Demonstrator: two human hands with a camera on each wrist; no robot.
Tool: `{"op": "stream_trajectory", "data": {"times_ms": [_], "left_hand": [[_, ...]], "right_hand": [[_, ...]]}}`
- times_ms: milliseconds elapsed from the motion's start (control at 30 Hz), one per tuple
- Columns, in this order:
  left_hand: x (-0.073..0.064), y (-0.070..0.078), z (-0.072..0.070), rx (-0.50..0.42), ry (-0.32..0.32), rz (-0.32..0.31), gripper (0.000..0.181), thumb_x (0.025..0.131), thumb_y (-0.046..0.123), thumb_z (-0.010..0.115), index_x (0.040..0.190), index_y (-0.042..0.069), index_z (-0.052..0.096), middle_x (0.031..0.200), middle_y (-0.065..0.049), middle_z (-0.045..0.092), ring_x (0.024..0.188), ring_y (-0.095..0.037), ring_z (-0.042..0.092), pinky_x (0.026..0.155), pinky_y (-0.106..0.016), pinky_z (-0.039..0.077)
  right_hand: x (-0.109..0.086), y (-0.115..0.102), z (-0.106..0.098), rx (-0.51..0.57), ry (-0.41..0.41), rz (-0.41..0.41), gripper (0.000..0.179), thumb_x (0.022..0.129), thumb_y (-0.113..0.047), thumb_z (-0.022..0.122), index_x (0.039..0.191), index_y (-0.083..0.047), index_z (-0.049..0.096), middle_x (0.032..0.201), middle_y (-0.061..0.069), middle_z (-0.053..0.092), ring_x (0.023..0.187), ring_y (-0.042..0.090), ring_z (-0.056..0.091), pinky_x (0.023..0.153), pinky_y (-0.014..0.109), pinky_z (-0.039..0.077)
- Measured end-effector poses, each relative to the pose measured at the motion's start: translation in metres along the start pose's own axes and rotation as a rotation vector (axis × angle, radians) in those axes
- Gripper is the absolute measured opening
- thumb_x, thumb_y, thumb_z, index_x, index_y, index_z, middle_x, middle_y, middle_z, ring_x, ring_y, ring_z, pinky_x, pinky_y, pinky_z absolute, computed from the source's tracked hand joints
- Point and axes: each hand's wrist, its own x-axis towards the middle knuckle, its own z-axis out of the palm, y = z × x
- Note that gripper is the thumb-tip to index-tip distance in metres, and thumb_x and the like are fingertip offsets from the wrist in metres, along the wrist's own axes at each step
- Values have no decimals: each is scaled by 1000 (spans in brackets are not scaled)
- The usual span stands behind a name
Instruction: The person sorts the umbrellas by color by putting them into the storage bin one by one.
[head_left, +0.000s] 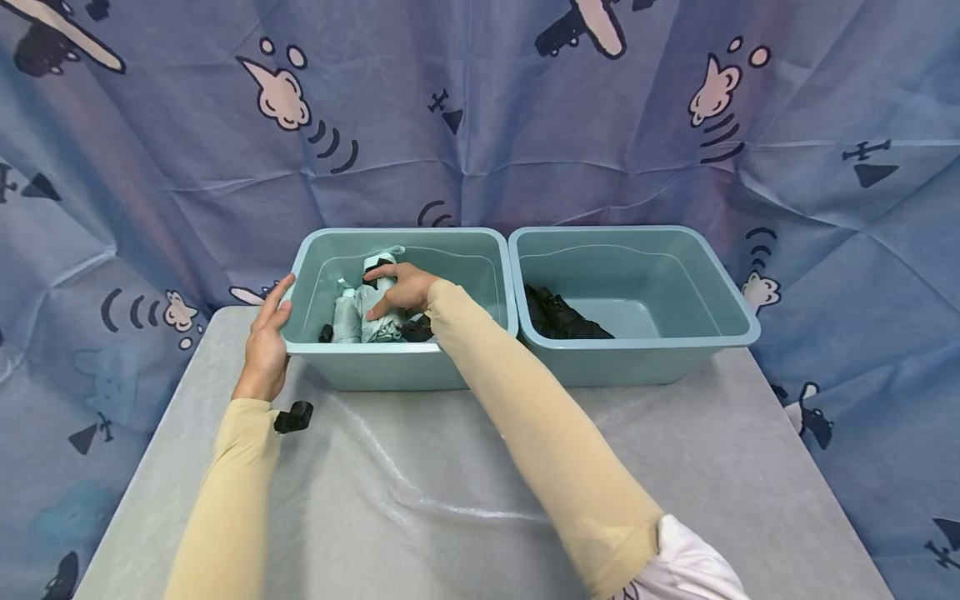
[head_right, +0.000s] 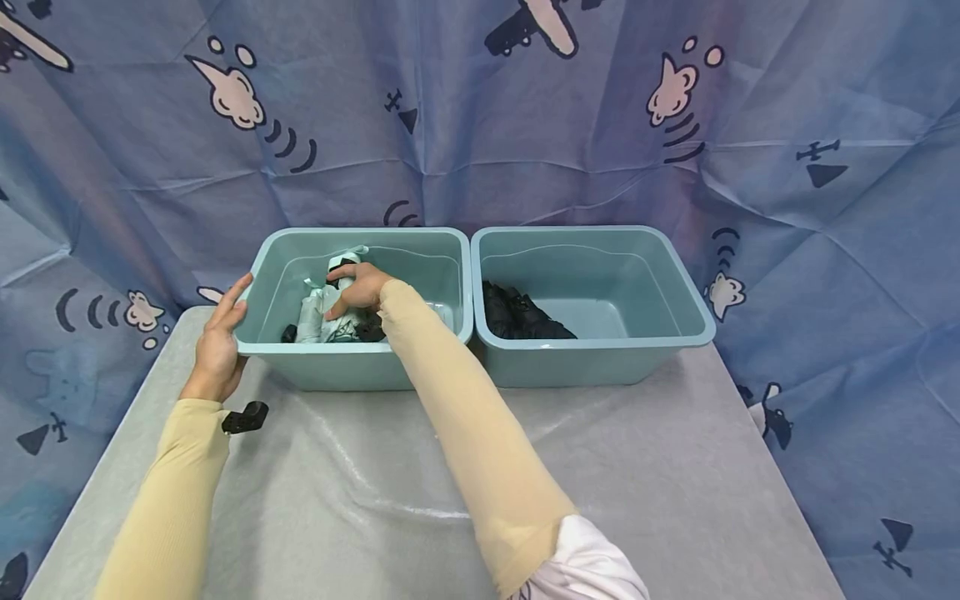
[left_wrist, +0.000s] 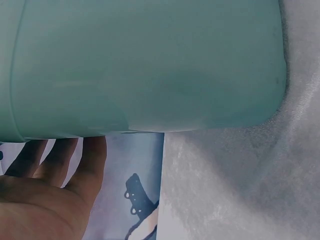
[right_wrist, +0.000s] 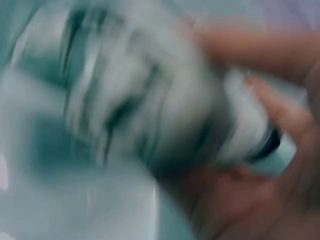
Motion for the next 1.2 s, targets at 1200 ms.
{"op": "stream_trajectory", "data": {"times_ms": [1200], "left_hand": [[2,0,1,-17,10,5,52,113,23,25,164,22,21,169,-1,11,150,-30,19,121,-49,18]], "right_hand": [[4,-5,12,127,-141,133,72,96,-4,70,159,-11,35,160,15,34,123,36,55,106,44,46]]}}
